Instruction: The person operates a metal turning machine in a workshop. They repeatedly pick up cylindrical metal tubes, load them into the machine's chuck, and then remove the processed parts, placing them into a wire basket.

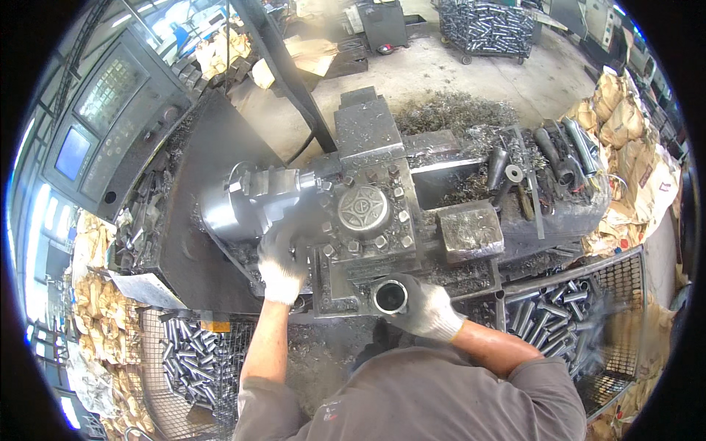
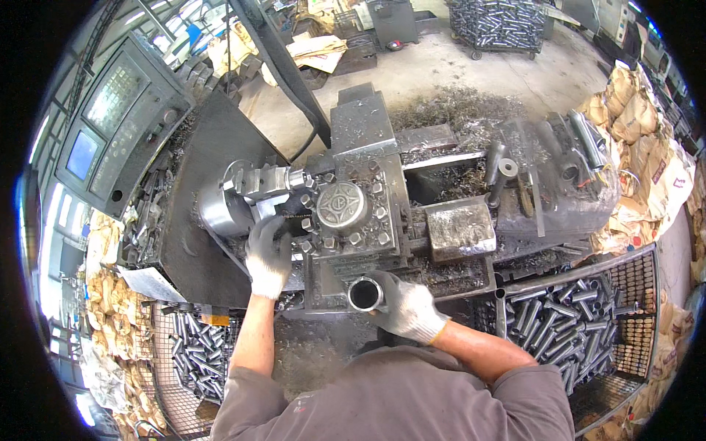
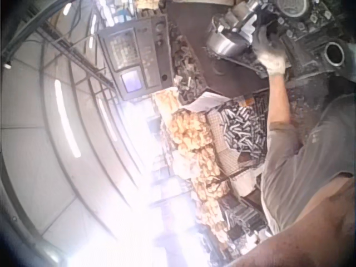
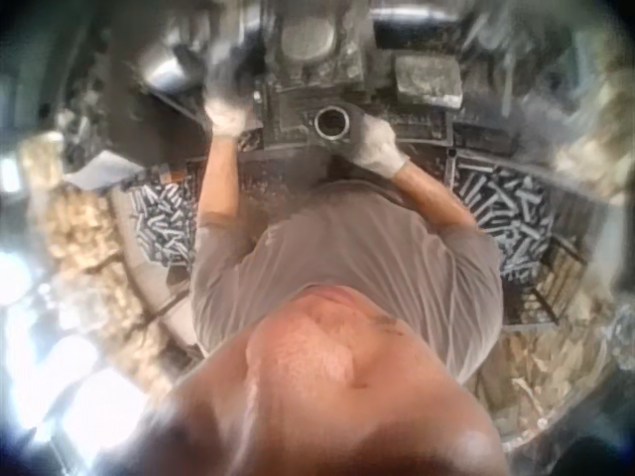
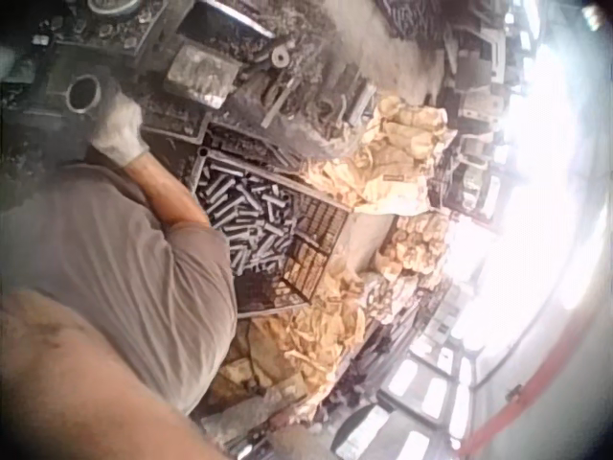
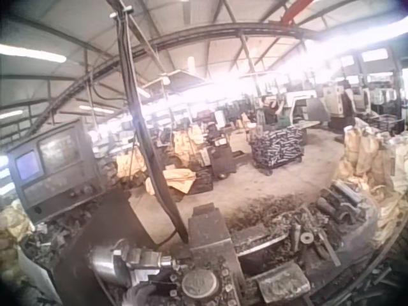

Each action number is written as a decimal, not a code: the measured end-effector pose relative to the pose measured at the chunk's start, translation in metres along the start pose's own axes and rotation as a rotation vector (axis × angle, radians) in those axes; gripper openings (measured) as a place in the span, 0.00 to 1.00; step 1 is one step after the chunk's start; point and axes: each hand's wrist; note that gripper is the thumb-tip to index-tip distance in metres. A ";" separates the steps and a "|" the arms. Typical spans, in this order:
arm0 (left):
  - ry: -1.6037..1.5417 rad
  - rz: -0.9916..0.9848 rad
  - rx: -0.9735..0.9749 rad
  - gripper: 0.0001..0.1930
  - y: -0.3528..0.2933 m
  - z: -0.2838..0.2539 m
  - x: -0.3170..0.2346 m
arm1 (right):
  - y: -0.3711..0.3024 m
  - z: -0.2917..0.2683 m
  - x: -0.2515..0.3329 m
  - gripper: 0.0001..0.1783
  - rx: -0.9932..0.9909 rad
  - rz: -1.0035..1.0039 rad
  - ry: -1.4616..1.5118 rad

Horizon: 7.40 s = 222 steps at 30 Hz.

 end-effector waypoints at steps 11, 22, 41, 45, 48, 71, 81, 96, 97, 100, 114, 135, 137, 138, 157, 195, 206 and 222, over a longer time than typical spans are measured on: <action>0.629 0.590 0.852 0.10 0.170 0.132 0.015 | 0.010 -0.081 -0.044 0.29 0.053 0.057 0.122; 0.956 0.783 1.135 0.15 0.160 0.209 0.035 | -0.010 -0.087 -0.039 0.26 -0.013 0.092 0.136; 0.829 0.892 1.235 0.20 0.168 0.218 0.044 | -0.045 -0.097 -0.038 0.25 -0.189 0.171 0.113; 0.226 0.464 1.060 0.18 0.224 0.155 -0.034 | -0.044 -0.098 -0.039 0.22 -0.156 0.272 0.130; -0.060 -0.069 0.622 0.18 0.254 0.131 -0.047 | -0.033 -0.105 -0.031 0.24 -0.153 0.231 0.158; 0.433 0.290 0.300 0.24 0.092 0.137 0.096 | 0.244 -0.166 -0.176 0.13 0.581 -0.176 -1.223; 0.544 0.229 0.434 0.22 0.100 0.138 0.080 | 0.327 0.041 -0.085 0.17 0.485 -0.325 -0.533; 0.448 0.277 0.340 0.22 0.096 0.139 0.083 | 0.330 0.055 -0.101 0.17 0.454 -0.479 -0.438; 0.451 0.286 0.337 0.21 0.096 0.139 0.083 | 0.333 0.056 -0.102 0.17 0.458 -0.492 -0.451; 0.459 0.299 0.327 0.20 0.096 0.140 0.082 | 0.336 0.054 -0.093 0.18 0.482 -0.438 -0.445; 0.455 0.344 0.271 0.19 0.096 0.129 0.073 | 0.326 0.051 -0.081 0.14 0.391 -0.424 -0.379; -0.052 -0.006 -0.031 0.22 -0.019 0.035 0.049 | 0.214 -0.139 -0.206 0.13 0.578 0.008 -1.414; -0.448 -0.778 -0.044 0.10 -0.125 0.021 0.105 | 0.181 -0.143 -0.304 0.15 0.315 -0.052 -1.542; -0.490 -1.162 -0.271 0.17 -0.172 0.001 0.118 | 0.187 -0.133 -0.281 0.15 0.507 -0.117 -1.563; 0.464 -0.966 -0.590 0.25 -0.335 -0.155 0.278 | 0.287 -0.114 -0.112 0.19 0.548 0.092 -1.004; 0.245 0.051 -0.264 0.33 0.067 -0.004 0.170 | 0.417 0.127 0.016 0.38 1.389 0.165 -0.328; 0.323 0.092 -0.255 0.33 0.059 -0.010 0.172 | 0.371 0.044 -0.001 0.31 0.724 -0.280 -0.802; -1.088 -0.649 -0.068 0.33 -0.019 -0.049 0.019 | 0.126 0.000 0.202 0.41 -0.246 -0.328 -0.622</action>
Point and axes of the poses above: each hand's wrist, its own y-axis towards the middle knuckle, its own z-axis out of the palm, x = y × z, and after that the axes turned 12 degrees about -x, right-handed
